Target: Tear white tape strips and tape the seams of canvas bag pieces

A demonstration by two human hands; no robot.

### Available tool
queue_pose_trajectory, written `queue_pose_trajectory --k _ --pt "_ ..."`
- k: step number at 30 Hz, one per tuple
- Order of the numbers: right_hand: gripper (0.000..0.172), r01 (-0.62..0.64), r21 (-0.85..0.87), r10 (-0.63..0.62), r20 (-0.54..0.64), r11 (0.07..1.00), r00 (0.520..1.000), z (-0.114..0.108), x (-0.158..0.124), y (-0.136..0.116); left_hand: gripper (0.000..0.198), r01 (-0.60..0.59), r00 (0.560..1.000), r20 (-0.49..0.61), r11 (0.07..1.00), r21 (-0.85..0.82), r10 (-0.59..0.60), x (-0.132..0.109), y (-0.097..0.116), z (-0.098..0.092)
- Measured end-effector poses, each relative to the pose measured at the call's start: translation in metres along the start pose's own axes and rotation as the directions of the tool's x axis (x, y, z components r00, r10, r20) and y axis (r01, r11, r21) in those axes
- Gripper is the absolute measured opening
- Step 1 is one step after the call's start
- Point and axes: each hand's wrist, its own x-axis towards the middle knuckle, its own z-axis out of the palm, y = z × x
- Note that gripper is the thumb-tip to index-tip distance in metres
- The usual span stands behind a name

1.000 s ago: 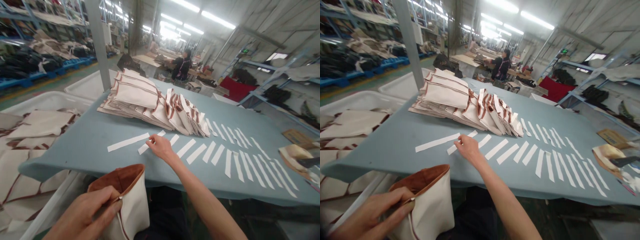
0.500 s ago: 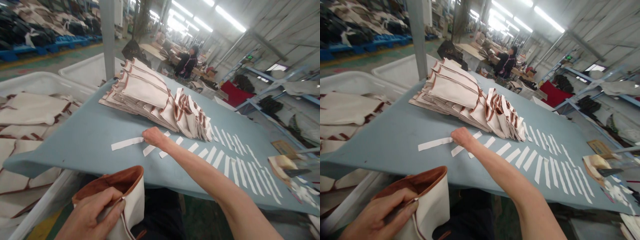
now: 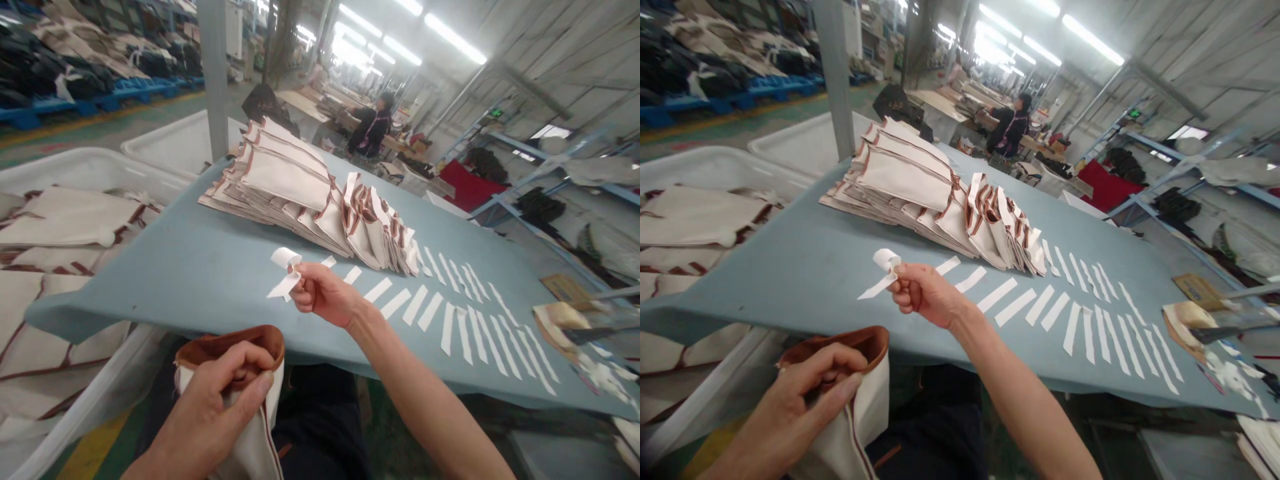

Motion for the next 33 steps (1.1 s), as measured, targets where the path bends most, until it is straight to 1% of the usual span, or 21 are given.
queue_pose_trajectory --k 1,3,5,6,8,10,12,14,17,20,22,24,25,26,27,28,29,30,31,32,33 --pt "0.043 0.039 0.075 -0.038 -0.014 0.996 0.999 0.008 -0.013 0.005 0.021 -0.017 1.0 0.017 1.0 -0.013 0.018 0.001 0.001 0.004" --pt "0.04 0.142 0.128 -0.134 -0.069 0.982 0.989 0.021 -0.036 0.018 0.02 -0.06 0.996 0.063 0.998 -0.021 0.061 0.003 0.002 0.011" --pt "0.037 0.268 0.083 -0.254 -0.146 0.96 0.956 0.031 -0.056 0.032 0.02 -0.074 0.993 0.091 0.997 -0.035 0.077 0.001 0.002 0.018" --pt "0.035 0.328 0.03 -0.317 -0.192 0.944 0.929 0.034 -0.065 0.04 0.02 -0.062 0.994 0.089 0.997 -0.047 0.066 -0.001 0.002 0.021" --pt "0.025 0.427 -0.121 -0.443 -0.288 0.896 0.849 0.04 -0.081 0.057 0.022 -0.017 0.997 0.073 0.996 -0.09 0.023 -0.007 0.003 0.028" --pt "0.013 0.495 -0.297 -0.576 -0.36 0.817 0.734 0.044 -0.094 0.075 0.028 0.023 0.998 0.053 0.987 -0.158 -0.015 -0.013 0.004 0.034" --pt "0.011 0.536 -0.449 -0.696 -0.38 0.715 0.61 0.047 -0.103 0.092 0.036 0.041 0.999 0.031 0.97 -0.24 -0.035 -0.019 0.007 0.041" --pt "0.013 0.562 -0.534 -0.772 -0.373 0.632 0.515 0.049 -0.109 0.105 0.04 0.041 0.999 0.013 0.954 -0.296 -0.039 -0.022 0.01 0.049" --pt "0.015 0.581 -0.589 -0.827 -0.367 0.561 0.426 0.05 -0.115 0.116 0.037 0.033 0.999 -0.021 0.958 -0.284 -0.04 -0.024 0.015 0.058" --pt "0.015 0.601 -0.606 -0.853 -0.348 0.521 0.389 0.049 -0.12 0.121 0.036 0.084 0.992 -0.07 0.97 -0.227 -0.102 -0.026 0.021 0.065" --pt "0.015 0.619 -0.59 -0.855 -0.349 0.518 0.384 0.048 -0.123 0.125 0.035 0.115 0.989 -0.072 0.976 -0.185 -0.13 -0.027 0.025 0.069" --pt "0.014 0.641 -0.529 -0.831 -0.386 0.556 0.402 0.047 -0.126 0.128 0.032 0.1 0.992 -0.059 0.987 -0.129 -0.108 -0.029 0.028 0.072" --pt "0.012 0.654 -0.462 -0.797 -0.421 0.599 0.433 0.048 -0.128 0.128 0.03 0.072 0.995 -0.067 0.993 -0.09 -0.079 -0.03 0.028 0.074" --pt "0.009 0.67 -0.354 -0.746 -0.46 0.652 0.482 0.048 -0.131 0.128 0.028 0.037 0.995 -0.088 0.999 -0.038 -0.041 -0.031 0.028 0.075" --pt "0.007 0.685 -0.205 -0.677 -0.496 0.7 0.544 0.05 -0.134 0.127 0.027 -0.005 0.993 -0.12 1.0 0.021 0.007 -0.031 0.028 0.076" --pt "0.01 0.689 -0.028 -0.601 -0.516 0.724 0.61 0.051 -0.137 0.124 0.026 -0.044 0.987 -0.153 0.995 0.084 0.057 -0.032 0.028 0.076" --pt "0.018 0.678 0.155 -0.521 -0.526 0.719 0.672 0.052 -0.14 0.12 0.026 -0.072 0.98 -0.175 0.988 0.14 0.096 -0.032 0.028 0.077" --pt "0.026 0.654 0.319 -0.445 -0.527 0.686 0.724 0.053 -0.143 0.116 0.028 -0.089 0.977 -0.176 0.979 0.181 0.122 -0.032 0.029 0.077" --pt "0.034 0.629 0.444 -0.382 -0.527 0.638 0.759 0.053 -0.146 0.11 0.03 -0.093 0.978 -0.165 0.974 0.207 0.129 -0.032 0.031 0.077" --pt "0.039 0.611 0.523 -0.331 -0.533 0.594 0.779 0.052 -0.149 0.105 0.029 -0.085 0.982 -0.147 0.971 0.222 0.119 -0.032 0.033 0.076" --pt "0.041 0.601 0.568 -0.288 -0.548 0.562 0.786 0.051 -0.151 0.1 0.027 -0.068 0.985 -0.141 0.971 0.231 0.102 -0.032 0.035 0.076"
